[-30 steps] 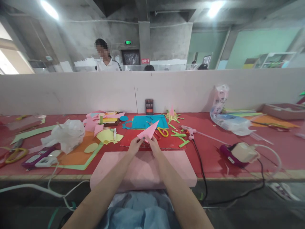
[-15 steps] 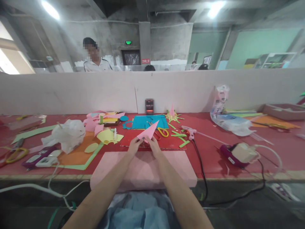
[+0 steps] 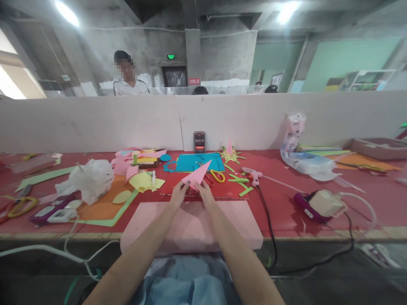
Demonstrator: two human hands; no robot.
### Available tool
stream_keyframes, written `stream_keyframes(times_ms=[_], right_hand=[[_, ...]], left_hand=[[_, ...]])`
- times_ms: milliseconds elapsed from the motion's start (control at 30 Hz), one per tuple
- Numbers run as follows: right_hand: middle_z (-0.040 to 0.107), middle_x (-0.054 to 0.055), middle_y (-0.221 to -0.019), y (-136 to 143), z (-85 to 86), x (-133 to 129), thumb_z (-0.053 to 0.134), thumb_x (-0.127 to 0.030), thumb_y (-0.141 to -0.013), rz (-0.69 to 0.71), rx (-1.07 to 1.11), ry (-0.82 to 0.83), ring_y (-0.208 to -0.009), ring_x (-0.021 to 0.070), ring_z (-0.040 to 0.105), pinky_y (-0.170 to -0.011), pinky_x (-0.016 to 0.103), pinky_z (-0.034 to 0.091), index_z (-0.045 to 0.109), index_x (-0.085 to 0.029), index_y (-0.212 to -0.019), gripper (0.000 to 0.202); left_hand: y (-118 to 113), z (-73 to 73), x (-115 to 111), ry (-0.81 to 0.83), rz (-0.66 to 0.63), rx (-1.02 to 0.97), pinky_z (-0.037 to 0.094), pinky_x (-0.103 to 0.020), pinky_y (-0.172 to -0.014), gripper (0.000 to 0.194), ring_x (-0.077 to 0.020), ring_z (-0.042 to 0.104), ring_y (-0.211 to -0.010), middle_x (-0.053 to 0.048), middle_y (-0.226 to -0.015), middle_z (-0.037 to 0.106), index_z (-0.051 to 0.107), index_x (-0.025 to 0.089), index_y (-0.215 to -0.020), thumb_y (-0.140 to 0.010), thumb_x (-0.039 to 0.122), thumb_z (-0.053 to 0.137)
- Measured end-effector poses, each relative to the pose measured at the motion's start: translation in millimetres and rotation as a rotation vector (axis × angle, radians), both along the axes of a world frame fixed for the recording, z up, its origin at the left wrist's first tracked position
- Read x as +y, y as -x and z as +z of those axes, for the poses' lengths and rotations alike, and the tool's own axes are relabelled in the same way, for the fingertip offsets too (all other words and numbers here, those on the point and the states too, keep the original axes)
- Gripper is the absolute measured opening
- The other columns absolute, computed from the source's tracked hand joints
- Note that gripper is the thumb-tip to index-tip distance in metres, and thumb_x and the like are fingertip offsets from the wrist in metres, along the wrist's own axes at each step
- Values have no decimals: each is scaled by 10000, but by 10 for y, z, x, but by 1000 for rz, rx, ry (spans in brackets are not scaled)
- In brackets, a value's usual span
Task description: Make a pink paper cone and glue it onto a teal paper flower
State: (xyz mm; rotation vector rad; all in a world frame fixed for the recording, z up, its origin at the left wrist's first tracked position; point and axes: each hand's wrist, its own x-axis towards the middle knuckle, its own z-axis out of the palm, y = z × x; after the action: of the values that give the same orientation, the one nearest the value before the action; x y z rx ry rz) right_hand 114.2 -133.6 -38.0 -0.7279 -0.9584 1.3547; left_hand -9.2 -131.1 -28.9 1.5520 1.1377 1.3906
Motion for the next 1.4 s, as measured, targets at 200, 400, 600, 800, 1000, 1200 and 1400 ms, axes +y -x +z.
stream_keyframes(times_ms=[200,400,600,800,1000,1200,1400], right_hand=[[671,28,-980,-2,-31,20,715,-365,-600,-7,17,-1,-924,220,606,-786,336,471,606,-222,-1035,470],[676,29,-964,2,2,-9,720,-380,-585,-26,0,22,-879,217,619,-754,326,480,621,-222,-989,445],[676,28,-954,-4,-14,5,709,-375,-600,-23,3,17,-886,218,616,-755,330,480,617,-221,-999,437],[678,26,-953,3,-1,1,711,-378,-597,-19,1,20,-907,223,612,-755,329,482,609,-222,-1020,462],[679,29,-954,14,25,-18,715,-371,-595,-40,14,33,-886,218,619,-749,325,478,612,-222,-1007,450],[677,25,-961,1,20,-21,696,-393,-621,-33,13,19,-862,202,620,-718,299,473,617,-219,-986,412],[680,24,-938,-6,-4,-7,683,-402,-639,-31,18,25,-807,191,622,-671,283,469,628,-218,-975,388]], left_hand=[[2,15,1,5,8,-27,438,-267,-652,304,-170,575,-695,-38,-686,632,626,136,-796,-761,417,517],[0,19,6,18,20,-37,444,-269,-636,303,-176,579,-679,-31,-645,628,626,143,-760,-743,432,535],[-4,-2,10,30,24,-18,406,-242,-543,322,-133,518,-554,3,-579,564,572,142,-702,-752,453,505],[2,-9,13,1,13,-6,393,-232,-538,350,-121,502,-545,14,-564,535,553,145,-686,-759,481,485],[-2,28,-13,12,-7,-17,386,-227,-513,346,-117,492,-515,17,-527,525,553,151,-666,-747,484,505],[-12,35,-35,35,15,-124,409,-234,-538,363,-121,515,-538,7,-565,558,543,150,-666,-733,505,506],[-9,6,-14,54,10,-154,416,-240,-551,342,-124,513,-550,7,-572,552,546,150,-638,-709,484,525]])
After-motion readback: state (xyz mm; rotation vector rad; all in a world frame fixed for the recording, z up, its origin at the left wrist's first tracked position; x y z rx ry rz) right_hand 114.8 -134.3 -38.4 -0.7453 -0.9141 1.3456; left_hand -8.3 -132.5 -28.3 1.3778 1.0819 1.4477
